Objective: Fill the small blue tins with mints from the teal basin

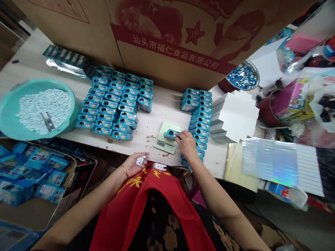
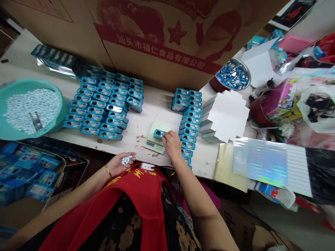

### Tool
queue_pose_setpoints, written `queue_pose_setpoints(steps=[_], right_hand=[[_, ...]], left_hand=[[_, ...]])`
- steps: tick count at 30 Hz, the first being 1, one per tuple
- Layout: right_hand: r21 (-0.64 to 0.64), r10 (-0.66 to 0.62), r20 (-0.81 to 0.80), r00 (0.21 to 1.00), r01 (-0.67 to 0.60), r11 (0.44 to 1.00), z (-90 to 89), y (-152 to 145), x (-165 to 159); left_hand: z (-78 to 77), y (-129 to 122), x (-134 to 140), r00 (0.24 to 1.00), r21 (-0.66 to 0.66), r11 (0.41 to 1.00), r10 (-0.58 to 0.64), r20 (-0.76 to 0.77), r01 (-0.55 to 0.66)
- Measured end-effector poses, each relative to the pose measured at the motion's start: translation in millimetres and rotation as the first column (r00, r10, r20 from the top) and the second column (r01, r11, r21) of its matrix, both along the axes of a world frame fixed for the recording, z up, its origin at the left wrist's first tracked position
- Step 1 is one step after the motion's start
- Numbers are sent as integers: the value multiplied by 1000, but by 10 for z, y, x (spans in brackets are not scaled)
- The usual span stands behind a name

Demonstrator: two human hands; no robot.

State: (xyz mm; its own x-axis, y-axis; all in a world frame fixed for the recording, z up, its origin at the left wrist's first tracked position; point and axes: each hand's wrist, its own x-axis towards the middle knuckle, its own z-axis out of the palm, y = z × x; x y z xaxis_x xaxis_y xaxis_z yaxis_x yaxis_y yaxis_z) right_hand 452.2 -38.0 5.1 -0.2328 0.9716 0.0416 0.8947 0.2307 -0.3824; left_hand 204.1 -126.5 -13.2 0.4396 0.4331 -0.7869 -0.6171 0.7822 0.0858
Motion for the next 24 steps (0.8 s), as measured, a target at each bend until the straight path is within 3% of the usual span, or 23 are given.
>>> queue_pose_setpoints(steps=[5,9,11,15,19,24], right_hand=[[-42,7,-145,989,-13,999,68,13,-47],[-102,151,-399,905,-207,973,231,-72,-138],[-75,155,-425,892,-206,976,274,-74,-123],[27,21,-269,963,-14,1000,206,33,62],[-41,95,-79,992,-99,994,54,102,176],[-111,105,24,994,-102,989,-76,94,111]], left_hand=[[14,75,78,1000,2,1000,-20,23,20],[49,199,221,998,1,1000,-29,52,29],[57,250,269,997,9,1000,-28,77,27],[20,242,195,997,22,1000,-16,80,14],[-67,103,-72,999,3,999,43,9,-43],[-170,-80,-386,991,-22,992,119,-65,-121]])
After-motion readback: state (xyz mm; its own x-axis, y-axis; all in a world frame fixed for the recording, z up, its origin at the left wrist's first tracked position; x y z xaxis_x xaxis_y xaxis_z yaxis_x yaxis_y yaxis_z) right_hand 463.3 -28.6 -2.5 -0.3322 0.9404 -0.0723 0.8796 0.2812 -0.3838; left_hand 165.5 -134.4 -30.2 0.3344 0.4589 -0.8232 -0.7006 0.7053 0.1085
